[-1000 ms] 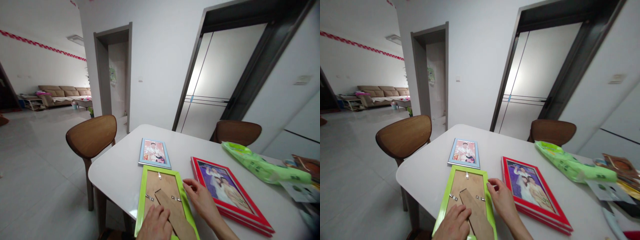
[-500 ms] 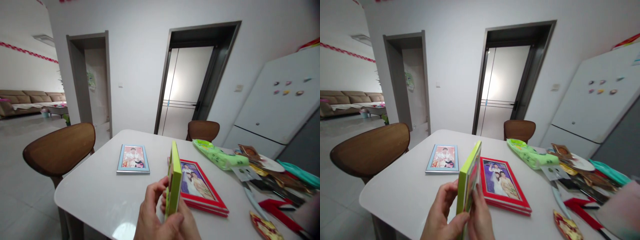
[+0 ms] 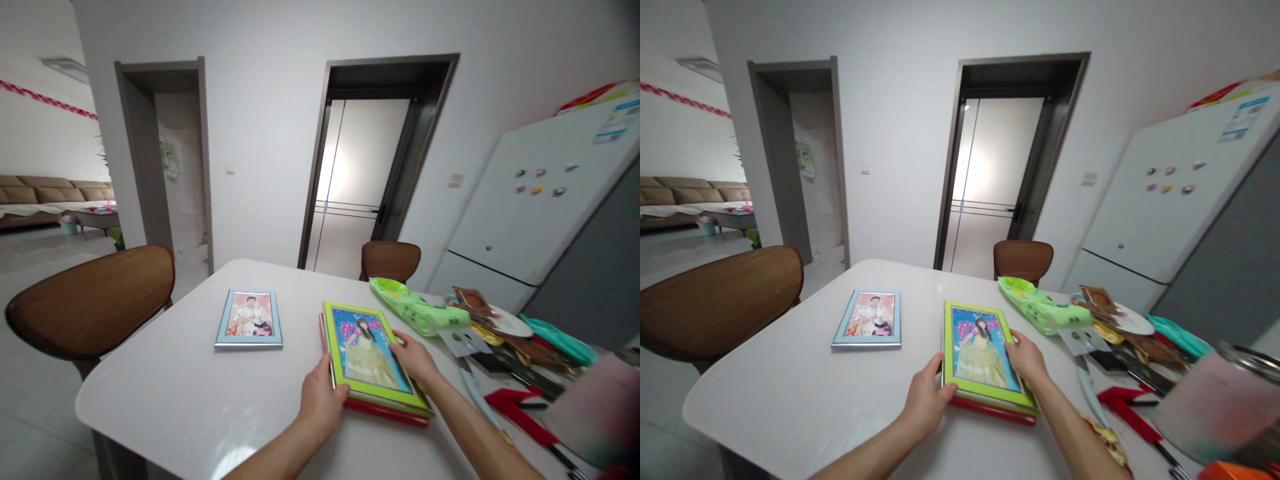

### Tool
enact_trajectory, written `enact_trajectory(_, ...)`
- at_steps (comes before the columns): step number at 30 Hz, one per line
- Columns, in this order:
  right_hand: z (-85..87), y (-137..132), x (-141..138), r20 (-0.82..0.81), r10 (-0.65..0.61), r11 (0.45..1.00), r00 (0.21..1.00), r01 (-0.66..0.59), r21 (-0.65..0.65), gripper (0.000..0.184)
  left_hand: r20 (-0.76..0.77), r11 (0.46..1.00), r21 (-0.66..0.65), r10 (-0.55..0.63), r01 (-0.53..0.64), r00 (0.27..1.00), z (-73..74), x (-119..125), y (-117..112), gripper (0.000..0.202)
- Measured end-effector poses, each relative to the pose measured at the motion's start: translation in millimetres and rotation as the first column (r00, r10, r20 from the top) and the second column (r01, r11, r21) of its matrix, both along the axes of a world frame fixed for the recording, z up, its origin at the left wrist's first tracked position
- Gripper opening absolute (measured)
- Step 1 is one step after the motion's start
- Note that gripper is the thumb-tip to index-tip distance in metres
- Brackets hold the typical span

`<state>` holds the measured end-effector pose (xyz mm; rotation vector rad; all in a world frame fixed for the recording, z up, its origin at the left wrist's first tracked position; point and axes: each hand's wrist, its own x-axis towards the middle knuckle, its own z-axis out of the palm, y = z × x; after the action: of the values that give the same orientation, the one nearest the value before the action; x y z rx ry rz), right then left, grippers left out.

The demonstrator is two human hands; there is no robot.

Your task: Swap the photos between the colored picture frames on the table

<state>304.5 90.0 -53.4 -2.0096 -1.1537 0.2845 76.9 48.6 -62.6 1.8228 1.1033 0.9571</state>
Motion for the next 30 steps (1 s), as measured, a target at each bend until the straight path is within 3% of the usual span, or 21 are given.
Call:
enact_trajectory(5, -3.2, 7, 0, 0.148, 0.043, 0.997, 0.988, -0.033, -0.065, 0.035, -0.182, 0.997, 0.081, 0.025, -0.011, 0.983, -0.4, -9, 4, 0.042)
enact_trajectory(8, 8.9, 3, -15, 0.211, 0.056, 0.997, 0.976, -0.044, -0.062, 0.04, -0.299, 0.986, 0.155, 0.099, -0.054, 0.949, -0.7, -37, 25, 0.048)
enact_trajectory(10, 17.8, -7, -40, 0.239, 0.095, 0.995, 0.966, -0.091, -0.028, 0.043, -0.377, 0.972, 0.206, 0.188, -0.115, 0.907, -0.9, -68, 45, 0.051)
enact_trajectory(12, 22.2, -22, -77, 0.248, 0.206, 0.976, 0.947, -0.216, 0.013, 0.04, -0.45, 0.958, 0.243, 0.249, -0.151, 0.857, -1.0, -99, 62, 0.049)
enact_trajectory(15, 14.5, -46, -139, 0.235, 0.532, 0.824, 0.813, -0.561, 0.078, 0.036, -0.543, 0.956, 0.271, 0.247, -0.111, 0.802, -0.5, -133, 66, 0.043)
enact_trajectory(17, 0.8, -54, -173, 0.219, 0.619, 0.763, 0.754, -0.643, 0.059, 0.037, -0.588, 0.958, 0.282, 0.221, -0.059, 0.778, 0.2, -144, 49, 0.039)
enact_trajectory(18, -7.3, -56, -185, 0.205, 0.629, 0.759, 0.75, -0.649, 0.045, 0.038, -0.605, 0.958, 0.285, 0.208, -0.034, 0.769, 0.2, -148, 36, 0.039)
enact_trajectory(21, -29.5, -54, -201, 0.149, 0.609, 0.787, 0.779, -0.617, 0.005, 0.046, -0.637, 0.956, 0.293, 0.171, 0.031, 0.752, -4.3, -158, -13, 0.049)
enact_trajectory(23, -38.6, -53, -200, 0.104, 0.596, 0.8, 0.797, -0.6, 0.011, 0.049, -0.655, 0.937, 0.322, 0.117, 0.135, 0.747, -12.7, -165, -43, 0.052)
enact_trajectory(26, -42.0, -54, -196, -0.026, 0.583, 0.812, 0.812, -0.582, 0.054, 0.053, -0.665, 0.851, 0.438, 0.091, 0.288, 0.741, -28.7, -176, -71, 0.019)
enact_trajectory(28, -38.8, -58, -194, -0.151, 0.577, 0.817, 0.803, -0.571, 0.087, 0.054, -0.644, 0.794, 0.511, 0.101, 0.328, 0.758, -35.0, -181, -77, 0.018)
enact_trajectory(30, -32.6, -63, -195, -0.258, 0.553, 0.832, 0.792, -0.54, 0.127, 0.054, -0.602, 0.772, 0.538, 0.072, 0.338, 0.795, -32.8, -184, -78, 0.018)
